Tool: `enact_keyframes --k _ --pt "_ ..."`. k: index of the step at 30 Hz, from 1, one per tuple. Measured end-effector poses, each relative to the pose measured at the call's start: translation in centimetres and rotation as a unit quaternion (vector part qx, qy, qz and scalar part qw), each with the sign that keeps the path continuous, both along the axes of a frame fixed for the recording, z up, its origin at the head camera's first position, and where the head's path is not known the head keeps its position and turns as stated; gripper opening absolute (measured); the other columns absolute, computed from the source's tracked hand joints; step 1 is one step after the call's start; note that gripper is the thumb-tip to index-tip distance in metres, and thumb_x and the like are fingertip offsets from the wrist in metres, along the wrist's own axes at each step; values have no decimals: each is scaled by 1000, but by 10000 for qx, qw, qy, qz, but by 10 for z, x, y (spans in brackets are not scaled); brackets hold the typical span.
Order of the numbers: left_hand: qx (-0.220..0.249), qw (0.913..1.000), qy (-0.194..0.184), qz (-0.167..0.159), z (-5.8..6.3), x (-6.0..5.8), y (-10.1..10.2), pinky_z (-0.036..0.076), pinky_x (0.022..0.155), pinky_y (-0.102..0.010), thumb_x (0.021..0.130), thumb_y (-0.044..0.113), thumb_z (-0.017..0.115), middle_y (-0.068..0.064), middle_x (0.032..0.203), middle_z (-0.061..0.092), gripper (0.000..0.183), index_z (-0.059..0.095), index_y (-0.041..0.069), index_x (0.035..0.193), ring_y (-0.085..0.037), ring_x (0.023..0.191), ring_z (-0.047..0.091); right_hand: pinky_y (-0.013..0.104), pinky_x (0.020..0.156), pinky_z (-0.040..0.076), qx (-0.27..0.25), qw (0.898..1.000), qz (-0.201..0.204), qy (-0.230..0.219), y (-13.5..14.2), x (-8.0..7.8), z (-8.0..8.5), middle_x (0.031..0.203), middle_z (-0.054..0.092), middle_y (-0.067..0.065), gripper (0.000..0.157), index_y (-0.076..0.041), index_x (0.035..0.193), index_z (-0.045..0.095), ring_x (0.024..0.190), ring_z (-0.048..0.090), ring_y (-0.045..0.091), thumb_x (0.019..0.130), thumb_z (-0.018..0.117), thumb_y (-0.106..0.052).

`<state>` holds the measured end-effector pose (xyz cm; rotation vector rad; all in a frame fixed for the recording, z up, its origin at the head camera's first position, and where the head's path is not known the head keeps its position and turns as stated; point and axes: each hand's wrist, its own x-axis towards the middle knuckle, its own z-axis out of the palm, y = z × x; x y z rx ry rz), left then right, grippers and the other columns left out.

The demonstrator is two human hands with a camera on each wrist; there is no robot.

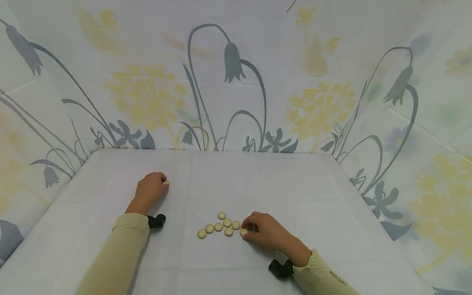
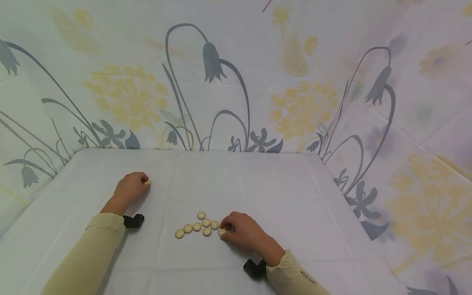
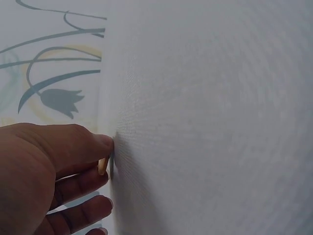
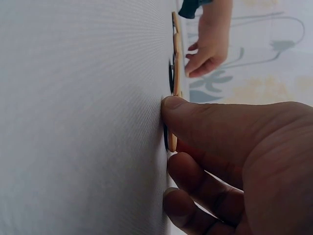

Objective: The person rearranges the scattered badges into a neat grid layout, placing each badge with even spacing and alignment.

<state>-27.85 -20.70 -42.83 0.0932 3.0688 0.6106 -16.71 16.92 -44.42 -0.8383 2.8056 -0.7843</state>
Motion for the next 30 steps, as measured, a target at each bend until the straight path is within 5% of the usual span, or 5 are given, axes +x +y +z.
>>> enact_keyframes --k 30 --pt "15 9995 -309 110 4 5 7 45 95 -53 90 14 57 -27 120 60 38 60 -7 121 -42 112 57 24 74 46 -5 10000 18 -13 0 2 1 90 60 -12 19 -19 100 71 82 53 3 83 75 -25"
